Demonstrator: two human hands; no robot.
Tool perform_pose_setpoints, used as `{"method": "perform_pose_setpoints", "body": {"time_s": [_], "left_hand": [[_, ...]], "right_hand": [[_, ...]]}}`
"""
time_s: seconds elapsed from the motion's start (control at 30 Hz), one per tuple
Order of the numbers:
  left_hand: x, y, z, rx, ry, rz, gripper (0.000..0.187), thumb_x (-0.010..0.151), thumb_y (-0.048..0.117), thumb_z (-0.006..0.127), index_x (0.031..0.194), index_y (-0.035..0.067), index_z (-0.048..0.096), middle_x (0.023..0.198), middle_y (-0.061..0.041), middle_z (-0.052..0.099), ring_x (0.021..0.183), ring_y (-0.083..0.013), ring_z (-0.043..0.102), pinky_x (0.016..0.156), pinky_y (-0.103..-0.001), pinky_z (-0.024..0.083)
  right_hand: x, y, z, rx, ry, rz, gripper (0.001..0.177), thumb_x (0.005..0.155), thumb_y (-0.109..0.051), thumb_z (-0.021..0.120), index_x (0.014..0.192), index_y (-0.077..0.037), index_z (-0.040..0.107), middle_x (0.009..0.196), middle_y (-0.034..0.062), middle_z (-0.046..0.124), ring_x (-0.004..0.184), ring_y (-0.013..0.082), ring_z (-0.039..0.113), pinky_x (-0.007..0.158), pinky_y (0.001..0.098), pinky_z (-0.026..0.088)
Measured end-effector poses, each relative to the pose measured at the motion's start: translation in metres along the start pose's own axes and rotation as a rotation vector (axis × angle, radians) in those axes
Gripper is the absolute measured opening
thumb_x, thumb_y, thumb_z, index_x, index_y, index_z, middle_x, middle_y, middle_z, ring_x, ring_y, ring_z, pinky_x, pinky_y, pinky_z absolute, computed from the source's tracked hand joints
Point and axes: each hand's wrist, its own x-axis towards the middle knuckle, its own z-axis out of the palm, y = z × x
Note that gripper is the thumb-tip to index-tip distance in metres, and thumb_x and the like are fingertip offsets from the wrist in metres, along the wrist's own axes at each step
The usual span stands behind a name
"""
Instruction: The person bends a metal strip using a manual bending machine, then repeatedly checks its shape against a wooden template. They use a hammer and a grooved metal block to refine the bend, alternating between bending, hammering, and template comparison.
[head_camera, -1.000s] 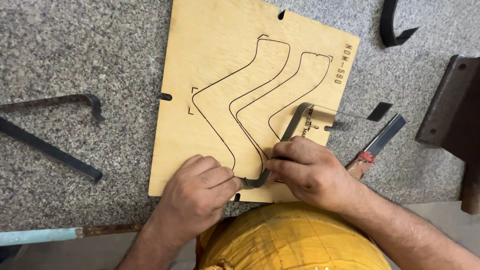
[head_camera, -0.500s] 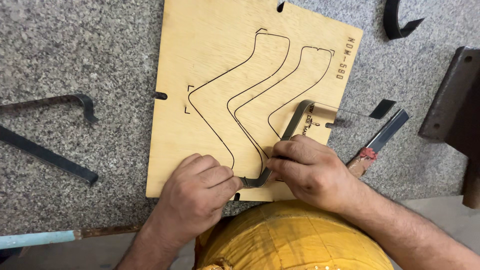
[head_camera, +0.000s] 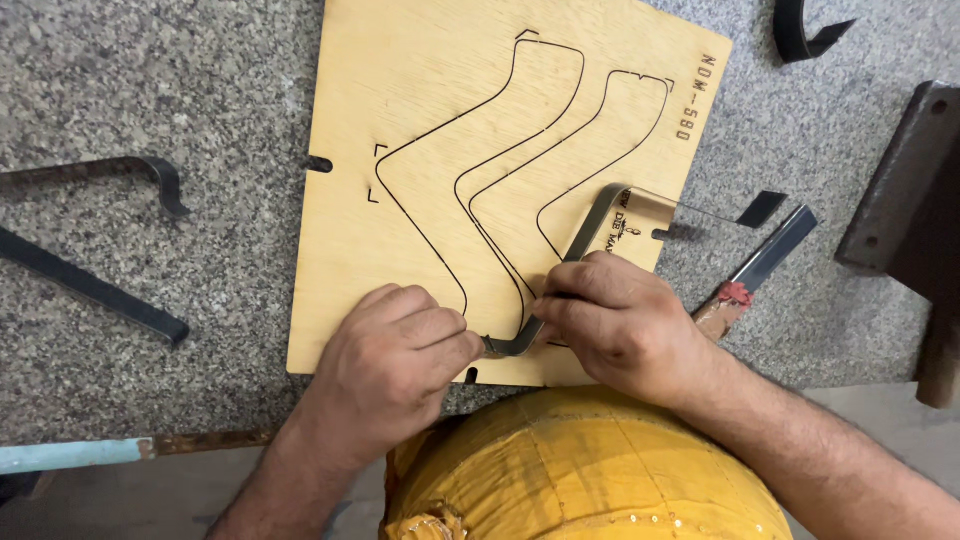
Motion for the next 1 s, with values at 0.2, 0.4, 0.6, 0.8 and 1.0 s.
{"method": "perform_pose_setpoints", "body": {"time_s": [0.2,0.4,0.6,0.8,1.0], "left_hand": [[0.001,0.001,0.000,0.012,0.006,0.016,0.014,0.077,0.001,0.071,0.089,0.008,0.072,0.084,-0.002,0.064,0.080,-0.0237,0.061,0.075,-0.040,0.050],[0.002,0.001,-0.006,-0.022,-0.058,-0.003,0.013,0.081,0.003,0.072,0.094,0.006,0.072,0.090,-0.005,0.068,0.083,-0.0250,0.063,0.077,-0.039,0.052],[0.004,0.010,-0.010,-0.002,-0.054,0.020,0.026,0.079,-0.002,0.067,0.105,0.000,0.070,0.096,-0.010,0.070,0.091,-0.0280,0.066,0.085,-0.040,0.053],[0.005,0.015,-0.002,0.037,-0.107,0.035,0.024,0.078,0.001,0.065,0.102,0.003,0.070,0.091,-0.009,0.069,0.089,-0.0289,0.064,0.084,-0.043,0.050],[0.004,0.013,0.001,0.059,-0.122,0.028,0.024,0.078,0.001,0.064,0.102,0.004,0.070,0.089,-0.008,0.069,0.088,-0.0282,0.064,0.083,-0.043,0.050]], "right_hand": [[0.002,0.000,-0.001,-0.015,0.013,-0.028,0.025,0.074,-0.002,0.084,0.098,-0.003,0.075,0.101,0.0122,0.068,0.088,0.0278,0.069,0.072,0.0376,0.056],[0.002,0.003,0.000,-0.058,0.020,-0.066,0.026,0.073,-0.002,0.083,0.097,-0.002,0.075,0.103,0.0142,0.069,0.090,0.0303,0.070,0.075,0.0382,0.058],[-0.001,0.001,0.001,-0.075,0.015,-0.061,0.024,0.073,-0.001,0.082,0.096,-0.003,0.075,0.103,0.0145,0.070,0.091,0.0316,0.070,0.075,0.0389,0.058],[0.000,0.000,-0.001,-0.086,0.000,-0.075,0.022,0.075,-0.003,0.083,0.096,-0.003,0.074,0.102,0.0129,0.070,0.089,0.0311,0.069,0.073,0.0399,0.056],[-0.002,-0.003,0.002,-0.107,0.031,-0.062,0.023,0.074,-0.003,0.083,0.095,-0.005,0.074,0.103,0.0121,0.070,0.090,0.0306,0.069,0.074,0.0396,0.057]]}}
